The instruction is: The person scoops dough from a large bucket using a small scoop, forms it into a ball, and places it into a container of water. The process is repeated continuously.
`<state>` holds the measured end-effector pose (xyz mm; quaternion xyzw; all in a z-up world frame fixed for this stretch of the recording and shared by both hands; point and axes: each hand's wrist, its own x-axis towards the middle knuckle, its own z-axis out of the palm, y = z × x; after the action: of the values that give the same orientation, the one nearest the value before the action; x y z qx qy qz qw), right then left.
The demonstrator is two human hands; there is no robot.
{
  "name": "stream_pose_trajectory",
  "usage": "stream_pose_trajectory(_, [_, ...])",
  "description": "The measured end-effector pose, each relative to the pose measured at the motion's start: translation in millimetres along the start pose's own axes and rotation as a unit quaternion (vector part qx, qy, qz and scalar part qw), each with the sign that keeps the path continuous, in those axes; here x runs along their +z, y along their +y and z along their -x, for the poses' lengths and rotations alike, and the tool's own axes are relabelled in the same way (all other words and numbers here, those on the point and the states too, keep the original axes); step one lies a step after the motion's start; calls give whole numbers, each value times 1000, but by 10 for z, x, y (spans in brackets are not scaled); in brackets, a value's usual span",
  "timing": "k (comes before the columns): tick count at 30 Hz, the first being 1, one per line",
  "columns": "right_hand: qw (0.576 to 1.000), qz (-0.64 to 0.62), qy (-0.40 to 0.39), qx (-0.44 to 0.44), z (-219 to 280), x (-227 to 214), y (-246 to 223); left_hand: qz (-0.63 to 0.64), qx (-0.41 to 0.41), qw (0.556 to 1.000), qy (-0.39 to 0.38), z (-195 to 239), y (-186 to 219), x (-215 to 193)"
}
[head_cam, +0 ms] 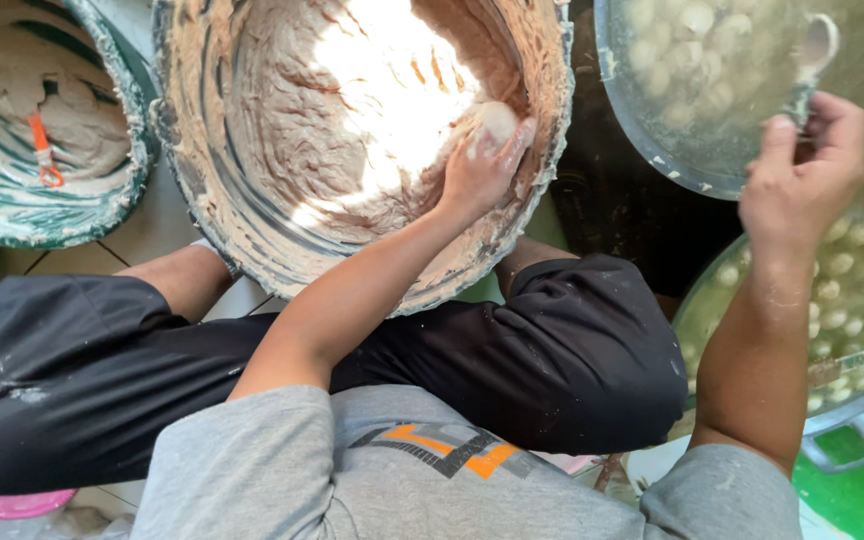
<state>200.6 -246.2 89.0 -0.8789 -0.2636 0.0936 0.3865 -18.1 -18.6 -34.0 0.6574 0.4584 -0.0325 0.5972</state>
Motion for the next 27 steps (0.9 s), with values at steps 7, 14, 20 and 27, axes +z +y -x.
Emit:
stream_pose_trajectory(7, [960,-99,-245,88,211,326,-913,-19,301,951,71,139,505,-184])
stream_pose_trajectory(14, [945,-142,-294,-12,281,565,-1151,-10,365,929,52,180,643,-182])
stream_pose_trajectory(20, [908,-201,-332,155,295,566,-953,-105,383,914,77,65,574,-88])
stream_pose_trajectory(27, [936,-231,-162,211,160,242,-522,-168,267,936,154,-267,-214,-53])
